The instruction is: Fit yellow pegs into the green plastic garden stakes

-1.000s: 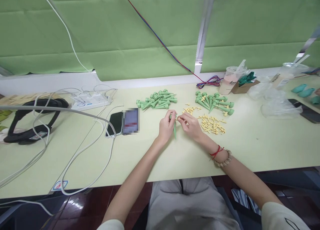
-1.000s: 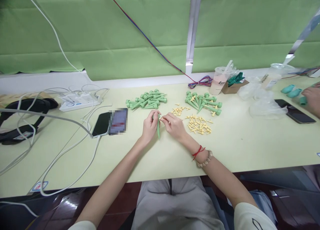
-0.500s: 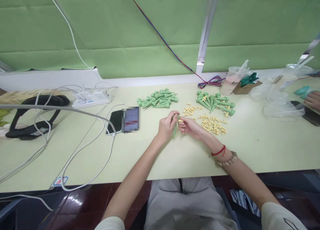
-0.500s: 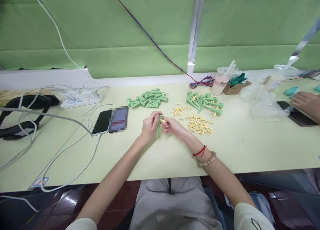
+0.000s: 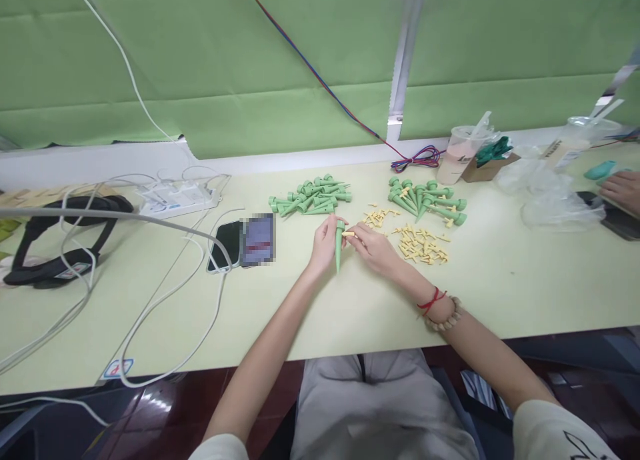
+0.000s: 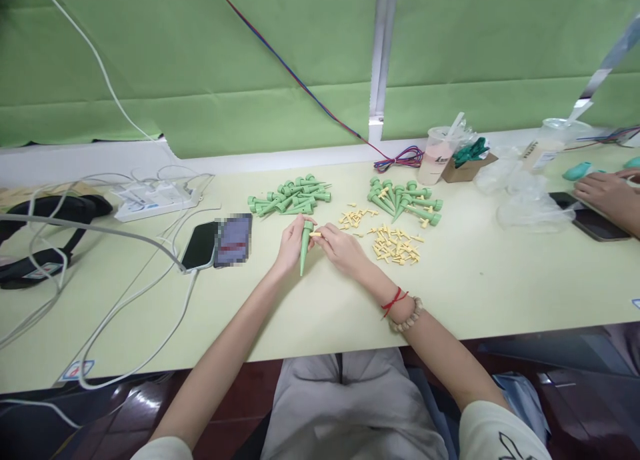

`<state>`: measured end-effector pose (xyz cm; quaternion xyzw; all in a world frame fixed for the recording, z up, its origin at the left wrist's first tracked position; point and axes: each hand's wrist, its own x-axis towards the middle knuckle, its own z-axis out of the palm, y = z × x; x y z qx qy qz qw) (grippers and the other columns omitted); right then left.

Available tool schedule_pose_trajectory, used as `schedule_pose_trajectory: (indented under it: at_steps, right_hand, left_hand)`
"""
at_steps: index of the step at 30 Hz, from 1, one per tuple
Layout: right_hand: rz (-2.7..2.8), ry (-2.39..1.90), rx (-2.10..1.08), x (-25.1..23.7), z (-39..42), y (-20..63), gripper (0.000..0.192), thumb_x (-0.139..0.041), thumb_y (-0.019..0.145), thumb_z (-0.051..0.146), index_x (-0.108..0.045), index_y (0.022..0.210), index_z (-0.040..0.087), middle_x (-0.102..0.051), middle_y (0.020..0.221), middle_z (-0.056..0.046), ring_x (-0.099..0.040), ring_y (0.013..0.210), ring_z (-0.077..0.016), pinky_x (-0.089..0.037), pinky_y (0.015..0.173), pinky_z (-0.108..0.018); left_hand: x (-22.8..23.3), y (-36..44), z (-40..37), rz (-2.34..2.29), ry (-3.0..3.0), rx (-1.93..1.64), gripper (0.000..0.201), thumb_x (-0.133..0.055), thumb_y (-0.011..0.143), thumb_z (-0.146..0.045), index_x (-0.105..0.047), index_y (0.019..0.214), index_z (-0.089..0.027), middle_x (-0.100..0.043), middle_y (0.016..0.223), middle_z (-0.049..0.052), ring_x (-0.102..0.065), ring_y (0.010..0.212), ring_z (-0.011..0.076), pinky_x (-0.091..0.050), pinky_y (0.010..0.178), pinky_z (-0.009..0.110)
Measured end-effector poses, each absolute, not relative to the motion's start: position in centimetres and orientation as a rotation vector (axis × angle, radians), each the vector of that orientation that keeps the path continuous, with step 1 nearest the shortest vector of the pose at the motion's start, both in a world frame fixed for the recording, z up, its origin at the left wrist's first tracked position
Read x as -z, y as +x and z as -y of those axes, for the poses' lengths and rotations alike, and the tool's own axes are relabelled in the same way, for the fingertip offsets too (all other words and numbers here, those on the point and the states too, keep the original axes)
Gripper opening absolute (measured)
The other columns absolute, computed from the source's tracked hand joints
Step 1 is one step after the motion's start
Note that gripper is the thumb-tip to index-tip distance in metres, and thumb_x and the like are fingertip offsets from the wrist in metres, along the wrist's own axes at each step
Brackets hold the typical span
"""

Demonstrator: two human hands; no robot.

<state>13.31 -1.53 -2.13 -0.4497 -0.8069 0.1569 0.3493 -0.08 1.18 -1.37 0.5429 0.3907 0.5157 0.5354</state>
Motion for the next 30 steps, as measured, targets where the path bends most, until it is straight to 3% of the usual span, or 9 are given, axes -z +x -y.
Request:
schedule_pose_trajectory:
  at_steps: [5, 11, 16, 24, 30]
  right_hand:
    - [2.163, -1.143, -0.357, 2.0, 1.3, 13.8, 0.03, -0.03, 0.094, 0.029, -0.057, 0.083, 0.02, -0.055, 0.085, -0.005, -0.054, 0.077, -0.0149, -0.039, 0.07, -0.025]
    - [1.886, -1.093, -0.693, 2.1, 1.4, 13.1, 0.036, -0.033, 0.091, 0.038, -0.049, 0.065, 0.019, -0.052, 0.064, -0.001, -0.051, 0.063, -0.0134, -0.04, 0.065, -0.025]
    - [1.803, -1.089, -0.946, 2.1, 1.7, 12.6, 0.039, -0.029, 0.09, 0.047, -0.044, 0.067, 0.019, -0.043, 0.054, 0.004, -0.042, 0.043, -0.0086, -0.039, 0.043, -0.02]
    - [1.647, -0.998, -1.371, 2.7, 1.2, 12.4, 0.041, -0.033, 0.084, 0.055, -0.044, 0.068, 0.018, -0.03, 0.048, 0.008, -0.034, 0.038, -0.0072, -0.042, 0.036, -0.021]
    - [1.605, -0.979, -1.404, 2.8, 1.1, 12.1, 0.038, -0.033, 0.086, 0.051, -0.043, 0.07, 0.019, -0.03, 0.051, 0.007, -0.034, 0.039, -0.0067, -0.039, 0.035, -0.019]
  left_hand:
    - [1.4, -0.3, -1.1, -0.874, 1.383, -1.174, 0.04, -0.044, 0.079, -0.056, -0.053, 0.076, -0.017, -0.04, 0.045, -0.006, -0.039, 0.037, 0.0073, -0.029, 0.039, 0.02]
    - [1.6, -0.2, -0.4, -0.919, 1.566, -1.273, 0.035, -0.036, 0.085, -0.049, -0.052, 0.08, -0.018, -0.044, 0.052, -0.004, -0.045, 0.044, 0.0084, -0.035, 0.046, 0.02]
    - [2.2, -1.0, -0.2, -1.151, 1.91, -1.287, 0.03, -0.034, 0.087, -0.041, -0.056, 0.088, -0.02, -0.052, 0.052, -0.004, -0.048, 0.047, 0.0092, -0.037, 0.053, 0.02]
    - [2.9, -1.8, -0.8, -1.174, 2.019, -1.245, 0.022, -0.046, 0.081, -0.037, -0.061, 0.085, -0.02, -0.054, 0.049, -0.004, -0.048, 0.047, 0.0092, -0.036, 0.055, 0.02]
    - [2.2, -1.2, -0.6, -1.126, 1.879, -1.277, 0.032, -0.035, 0.087, -0.042, -0.056, 0.084, -0.019, -0.049, 0.051, -0.004, -0.047, 0.046, 0.0098, -0.037, 0.053, 0.021]
